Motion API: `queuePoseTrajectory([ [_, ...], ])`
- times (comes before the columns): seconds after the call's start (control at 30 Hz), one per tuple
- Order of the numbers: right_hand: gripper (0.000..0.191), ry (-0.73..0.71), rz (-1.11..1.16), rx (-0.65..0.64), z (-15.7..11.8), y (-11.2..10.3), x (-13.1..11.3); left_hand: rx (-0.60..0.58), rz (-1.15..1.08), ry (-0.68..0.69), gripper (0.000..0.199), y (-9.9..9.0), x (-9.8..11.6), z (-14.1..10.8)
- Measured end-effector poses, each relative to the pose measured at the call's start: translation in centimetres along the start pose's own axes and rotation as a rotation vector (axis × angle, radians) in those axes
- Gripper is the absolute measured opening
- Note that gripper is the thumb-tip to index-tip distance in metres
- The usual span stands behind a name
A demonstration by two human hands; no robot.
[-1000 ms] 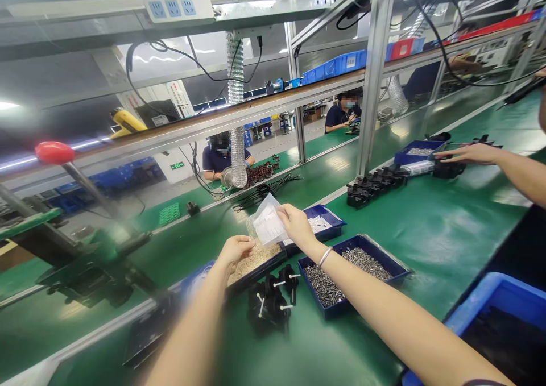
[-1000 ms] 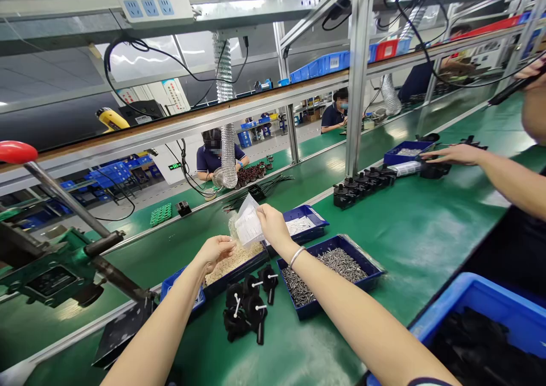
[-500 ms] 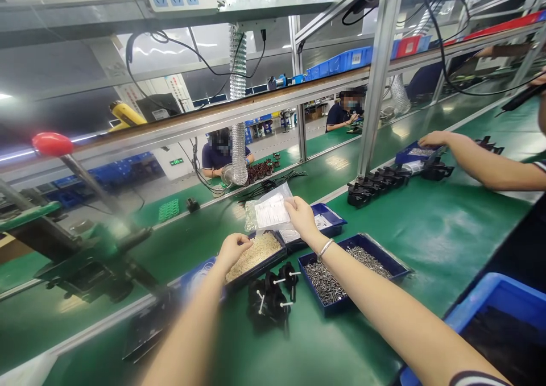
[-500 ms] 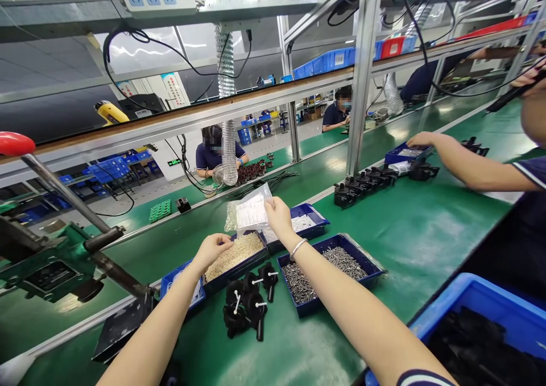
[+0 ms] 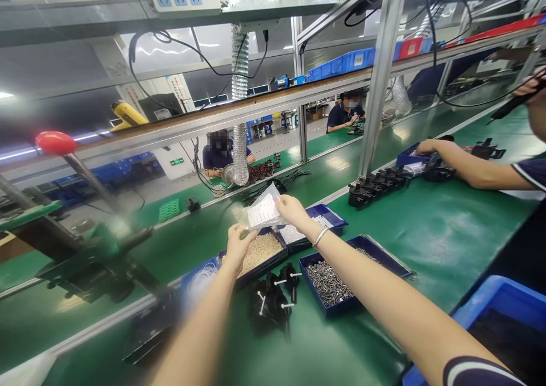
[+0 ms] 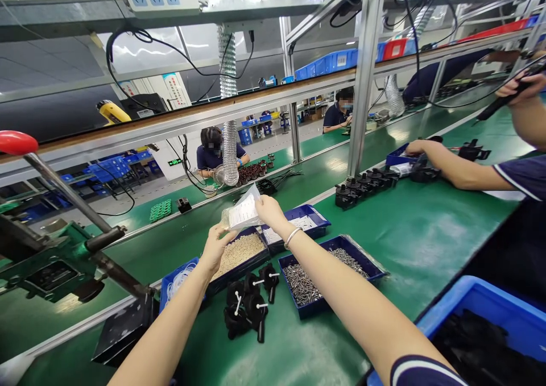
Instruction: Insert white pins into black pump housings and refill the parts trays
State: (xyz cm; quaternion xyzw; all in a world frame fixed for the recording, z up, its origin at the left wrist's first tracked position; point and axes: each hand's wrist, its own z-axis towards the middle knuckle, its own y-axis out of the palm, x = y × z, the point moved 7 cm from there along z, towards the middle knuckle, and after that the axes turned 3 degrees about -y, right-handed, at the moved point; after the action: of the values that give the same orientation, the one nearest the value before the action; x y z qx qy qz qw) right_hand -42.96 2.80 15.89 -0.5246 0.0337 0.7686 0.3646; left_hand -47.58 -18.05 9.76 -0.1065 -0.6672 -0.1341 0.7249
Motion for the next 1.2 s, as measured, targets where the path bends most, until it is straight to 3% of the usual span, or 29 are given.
queuePoseTrajectory([
  [0.1,0.026,0.003,0.007,-0.055,0.5,0.1,-0.6,0.001,-0.011,0.084,0.02,-0.6,-0.4,0.1],
  [0.27,0.033,0.121,0.119,-0.126,0.2,0.7,-0.6,-0.082,-0.133,0.083,0.027,0.2,-0.5,0.0],
  [0.47,0.012,0.268,0.367,-0.17,-0.4,1.3,-1.6,-0.154,-0.326,-0.042,0.037,1.6,-0.3,-0.5],
  [0.77,0.025,0.323,0.608,-0.313,-1.6,2.1,-2.8,-0.134,-0.498,-0.241,0.028,1.6,-1.6,-0.2],
  [1.0,0.025,0.348,0.551,-0.443,-2.5,2.5,-2.8,-0.126,-0.584,-0.338,0.015,1.4,-2.3,-0.6],
  [1.2,0.055,0.272,0.427,-0.48,-2.9,2.3,-3.7,-0.108,-0.678,-0.351,0.014,0.8,-2.3,-0.1],
])
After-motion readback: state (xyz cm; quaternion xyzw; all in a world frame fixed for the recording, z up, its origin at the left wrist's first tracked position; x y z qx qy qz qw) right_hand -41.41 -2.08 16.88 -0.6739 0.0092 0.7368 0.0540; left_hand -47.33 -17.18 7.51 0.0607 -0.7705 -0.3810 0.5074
